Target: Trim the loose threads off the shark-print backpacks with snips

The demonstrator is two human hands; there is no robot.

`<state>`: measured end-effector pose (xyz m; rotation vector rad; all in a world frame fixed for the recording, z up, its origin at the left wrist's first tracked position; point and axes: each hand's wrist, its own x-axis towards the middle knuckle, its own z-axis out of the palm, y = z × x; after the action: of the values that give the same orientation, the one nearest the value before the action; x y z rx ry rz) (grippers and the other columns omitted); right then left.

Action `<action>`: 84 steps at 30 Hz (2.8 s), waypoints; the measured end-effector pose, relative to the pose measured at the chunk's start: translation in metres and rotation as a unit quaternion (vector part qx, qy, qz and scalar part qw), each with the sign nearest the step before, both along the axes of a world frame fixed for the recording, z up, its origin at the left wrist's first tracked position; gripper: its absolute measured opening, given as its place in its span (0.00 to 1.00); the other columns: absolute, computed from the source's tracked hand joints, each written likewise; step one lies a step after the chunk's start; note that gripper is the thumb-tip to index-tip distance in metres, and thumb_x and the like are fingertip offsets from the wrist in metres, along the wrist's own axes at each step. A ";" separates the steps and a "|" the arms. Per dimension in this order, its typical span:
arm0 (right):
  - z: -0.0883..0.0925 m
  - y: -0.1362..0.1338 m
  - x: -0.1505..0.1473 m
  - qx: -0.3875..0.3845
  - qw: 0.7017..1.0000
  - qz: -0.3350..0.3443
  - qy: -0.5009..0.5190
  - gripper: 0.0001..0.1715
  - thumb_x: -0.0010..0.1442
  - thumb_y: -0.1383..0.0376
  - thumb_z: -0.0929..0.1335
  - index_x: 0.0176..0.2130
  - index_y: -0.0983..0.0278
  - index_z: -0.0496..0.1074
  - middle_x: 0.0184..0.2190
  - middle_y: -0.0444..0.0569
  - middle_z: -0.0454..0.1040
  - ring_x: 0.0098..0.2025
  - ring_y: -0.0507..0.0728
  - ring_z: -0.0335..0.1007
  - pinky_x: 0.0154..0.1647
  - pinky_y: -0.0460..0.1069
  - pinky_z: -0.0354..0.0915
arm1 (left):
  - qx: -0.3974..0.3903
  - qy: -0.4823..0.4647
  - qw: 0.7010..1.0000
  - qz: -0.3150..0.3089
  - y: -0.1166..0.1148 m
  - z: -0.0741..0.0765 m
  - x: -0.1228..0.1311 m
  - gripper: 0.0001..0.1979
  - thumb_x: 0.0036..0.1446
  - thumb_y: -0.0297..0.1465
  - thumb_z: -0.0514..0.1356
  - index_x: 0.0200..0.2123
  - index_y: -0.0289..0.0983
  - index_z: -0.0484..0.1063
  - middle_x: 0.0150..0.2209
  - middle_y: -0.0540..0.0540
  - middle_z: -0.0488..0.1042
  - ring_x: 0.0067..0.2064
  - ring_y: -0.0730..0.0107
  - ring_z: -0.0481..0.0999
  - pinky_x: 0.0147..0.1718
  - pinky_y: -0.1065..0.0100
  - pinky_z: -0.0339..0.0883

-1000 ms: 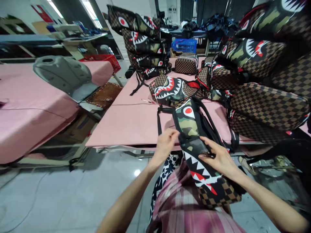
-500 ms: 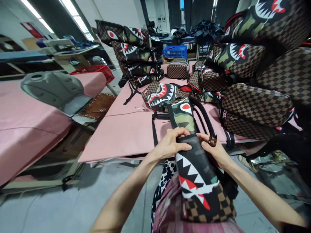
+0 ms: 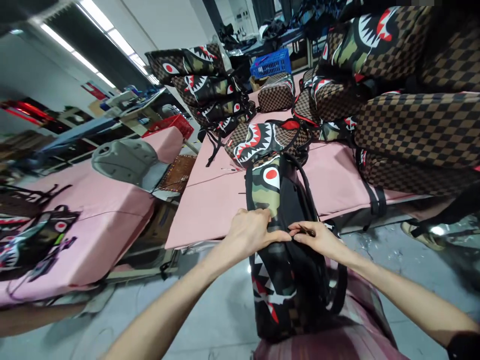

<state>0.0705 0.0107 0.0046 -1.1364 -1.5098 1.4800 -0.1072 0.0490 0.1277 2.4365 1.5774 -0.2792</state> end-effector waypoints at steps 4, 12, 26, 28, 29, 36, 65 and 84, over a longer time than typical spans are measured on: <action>-0.007 -0.012 0.006 0.087 0.986 -0.001 -0.139 0.17 0.52 0.62 0.69 0.43 0.62 0.73 0.40 0.47 0.75 0.42 0.57 0.72 0.45 0.52 0.65 | -0.007 0.087 0.996 0.017 0.004 0.002 0.014 0.17 0.49 0.45 0.54 0.27 0.36 0.67 0.22 0.45 0.69 0.26 0.59 0.70 0.27 0.65 0.57; -0.006 -0.021 -0.012 0.169 0.959 -0.071 -0.217 0.35 0.50 0.61 0.69 0.56 0.62 0.61 0.56 0.51 0.63 0.53 0.60 0.65 0.48 0.53 0.64 | -0.058 -0.096 0.988 0.107 0.000 -0.010 -0.007 0.12 0.48 0.40 0.55 0.24 0.38 0.59 0.13 0.58 0.52 0.18 0.76 0.53 0.20 0.74 0.46; -0.022 -0.047 -0.038 0.168 0.948 -0.167 -0.211 0.39 0.49 0.76 0.62 0.60 0.61 0.54 0.62 0.54 0.53 0.53 0.61 0.65 0.48 0.54 0.66 | -0.011 -0.177 0.980 0.090 -0.016 -0.023 0.008 0.13 0.49 0.42 0.55 0.25 0.38 0.61 0.13 0.59 0.53 0.17 0.78 0.53 0.20 0.74 0.47; -0.026 -0.048 -0.036 0.170 0.946 -0.171 -0.216 0.39 0.51 0.73 0.63 0.61 0.62 0.53 0.62 0.55 0.52 0.55 0.62 0.63 0.48 0.56 0.66 | 0.000 -0.173 0.982 0.081 -0.018 -0.024 0.010 0.13 0.50 0.41 0.55 0.25 0.37 0.61 0.15 0.58 0.54 0.18 0.78 0.54 0.21 0.74 0.48; -0.027 -0.047 -0.034 0.170 0.944 -0.168 -0.226 0.39 0.51 0.71 0.65 0.61 0.64 0.52 0.62 0.57 0.53 0.55 0.63 0.63 0.48 0.57 0.67 | 0.006 -0.172 0.982 0.075 -0.019 -0.024 0.011 0.13 0.50 0.41 0.55 0.25 0.37 0.62 0.16 0.57 0.55 0.19 0.78 0.55 0.21 0.73 0.49; -0.025 -0.062 0.014 0.212 0.911 -0.209 -0.284 0.32 0.52 0.74 0.60 0.56 0.61 0.62 0.50 0.51 0.71 0.45 0.59 0.72 0.42 0.52 0.70 | 0.050 -0.037 0.998 0.007 -0.026 -0.042 0.020 0.18 0.55 0.47 0.53 0.37 0.38 0.64 0.33 0.47 0.70 0.30 0.67 0.71 0.27 0.70 0.58; 0.076 -0.004 0.027 0.255 0.809 0.043 -0.528 0.13 0.55 0.63 0.67 0.42 0.63 0.67 0.38 0.48 0.71 0.30 0.56 0.70 0.22 0.47 0.53 | -0.089 -0.071 0.966 -0.232 0.077 -0.016 0.056 0.14 0.46 0.44 0.61 0.26 0.39 0.69 0.22 0.53 0.69 0.26 0.72 0.67 0.24 0.72 0.50; 0.050 0.020 0.038 0.084 0.977 0.062 -0.184 0.13 0.53 0.58 0.67 0.27 0.65 0.64 0.22 0.42 0.65 0.24 0.49 0.58 0.25 0.44 0.54 | -0.020 -0.041 0.991 -0.123 0.062 -0.051 0.065 0.16 0.44 0.41 0.64 0.27 0.32 0.75 0.27 0.36 0.75 0.32 0.52 0.75 0.27 0.66 0.59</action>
<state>0.1085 0.0306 0.0547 -1.2817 -1.9493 1.2379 -0.0421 0.1112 0.0763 2.5766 1.2260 -0.2469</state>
